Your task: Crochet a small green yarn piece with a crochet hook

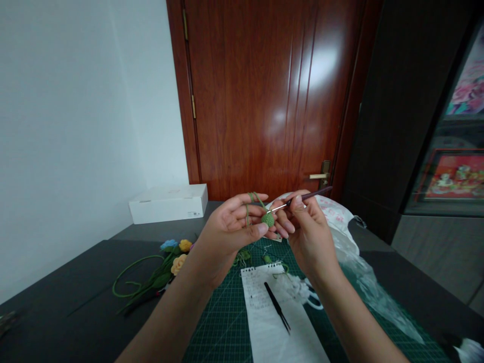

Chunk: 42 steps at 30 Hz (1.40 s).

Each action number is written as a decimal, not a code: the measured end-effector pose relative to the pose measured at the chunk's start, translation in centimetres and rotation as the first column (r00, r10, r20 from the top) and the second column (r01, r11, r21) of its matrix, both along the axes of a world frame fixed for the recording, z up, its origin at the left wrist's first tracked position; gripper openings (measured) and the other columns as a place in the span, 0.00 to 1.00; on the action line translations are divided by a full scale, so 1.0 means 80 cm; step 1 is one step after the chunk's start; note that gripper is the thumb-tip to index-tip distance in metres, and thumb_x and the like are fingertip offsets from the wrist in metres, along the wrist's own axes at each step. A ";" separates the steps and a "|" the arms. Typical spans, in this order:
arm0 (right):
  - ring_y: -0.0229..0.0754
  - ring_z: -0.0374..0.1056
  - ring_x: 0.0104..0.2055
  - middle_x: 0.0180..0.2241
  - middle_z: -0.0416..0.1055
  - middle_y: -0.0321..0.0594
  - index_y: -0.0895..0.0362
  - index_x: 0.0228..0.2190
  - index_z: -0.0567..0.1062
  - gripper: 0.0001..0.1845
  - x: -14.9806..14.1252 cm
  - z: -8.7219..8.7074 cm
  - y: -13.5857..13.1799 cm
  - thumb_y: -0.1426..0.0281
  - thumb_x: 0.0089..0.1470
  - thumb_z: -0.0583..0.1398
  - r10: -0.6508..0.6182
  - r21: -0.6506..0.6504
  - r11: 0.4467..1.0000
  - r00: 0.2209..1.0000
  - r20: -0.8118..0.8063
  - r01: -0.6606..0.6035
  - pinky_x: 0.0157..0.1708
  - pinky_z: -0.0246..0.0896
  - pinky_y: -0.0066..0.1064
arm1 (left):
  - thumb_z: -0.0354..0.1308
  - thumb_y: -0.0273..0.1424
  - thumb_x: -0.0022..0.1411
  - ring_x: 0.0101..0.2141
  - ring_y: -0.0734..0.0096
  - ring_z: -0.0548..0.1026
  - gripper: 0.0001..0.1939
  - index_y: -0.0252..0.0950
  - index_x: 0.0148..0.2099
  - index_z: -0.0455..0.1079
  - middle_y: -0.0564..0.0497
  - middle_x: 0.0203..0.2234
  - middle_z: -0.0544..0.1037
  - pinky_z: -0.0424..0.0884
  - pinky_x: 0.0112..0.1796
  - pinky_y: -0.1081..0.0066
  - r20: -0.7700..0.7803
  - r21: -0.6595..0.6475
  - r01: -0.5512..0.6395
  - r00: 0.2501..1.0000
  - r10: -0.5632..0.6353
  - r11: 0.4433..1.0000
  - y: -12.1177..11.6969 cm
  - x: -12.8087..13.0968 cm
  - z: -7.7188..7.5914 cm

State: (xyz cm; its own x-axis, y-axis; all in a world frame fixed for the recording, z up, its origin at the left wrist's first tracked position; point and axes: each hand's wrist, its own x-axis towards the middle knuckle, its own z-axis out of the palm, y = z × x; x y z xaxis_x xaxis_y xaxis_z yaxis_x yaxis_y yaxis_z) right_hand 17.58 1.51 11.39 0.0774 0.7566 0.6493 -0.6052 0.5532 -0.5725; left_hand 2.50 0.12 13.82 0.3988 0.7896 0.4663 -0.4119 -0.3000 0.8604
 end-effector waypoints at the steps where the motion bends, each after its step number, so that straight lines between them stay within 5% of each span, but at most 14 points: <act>1: 0.31 0.55 0.19 0.27 0.75 0.34 0.52 0.34 0.69 0.08 0.000 0.000 0.000 0.63 0.65 0.61 0.007 0.003 1.000 1.000 0.003 -0.007 0.21 0.62 0.24 | 0.68 0.20 0.58 0.35 0.66 0.82 0.24 0.29 0.56 0.69 0.47 0.37 0.81 0.79 0.41 0.67 -0.001 -0.002 0.001 1.000 -0.001 1.000 0.000 0.000 0.000; 42: 0.30 0.56 0.18 0.32 0.79 0.34 0.51 0.33 0.67 0.09 -0.003 0.008 -0.009 0.63 0.65 0.60 -0.075 0.090 0.994 0.995 0.063 0.069 0.19 0.54 0.25 | 0.69 0.21 0.56 0.39 0.67 0.79 0.21 0.33 0.52 0.73 0.48 0.38 0.80 0.75 0.43 0.67 0.024 0.003 -0.033 0.999 0.033 0.999 -0.003 0.000 0.001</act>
State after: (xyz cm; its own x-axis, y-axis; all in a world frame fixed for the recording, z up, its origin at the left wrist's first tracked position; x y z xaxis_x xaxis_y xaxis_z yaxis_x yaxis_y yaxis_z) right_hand 17.31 0.75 12.04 0.0845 0.6903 0.7186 -0.5246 0.6439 -0.5569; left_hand 2.50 -0.13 13.92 0.3612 0.8006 0.4781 -0.4222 -0.3167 0.8494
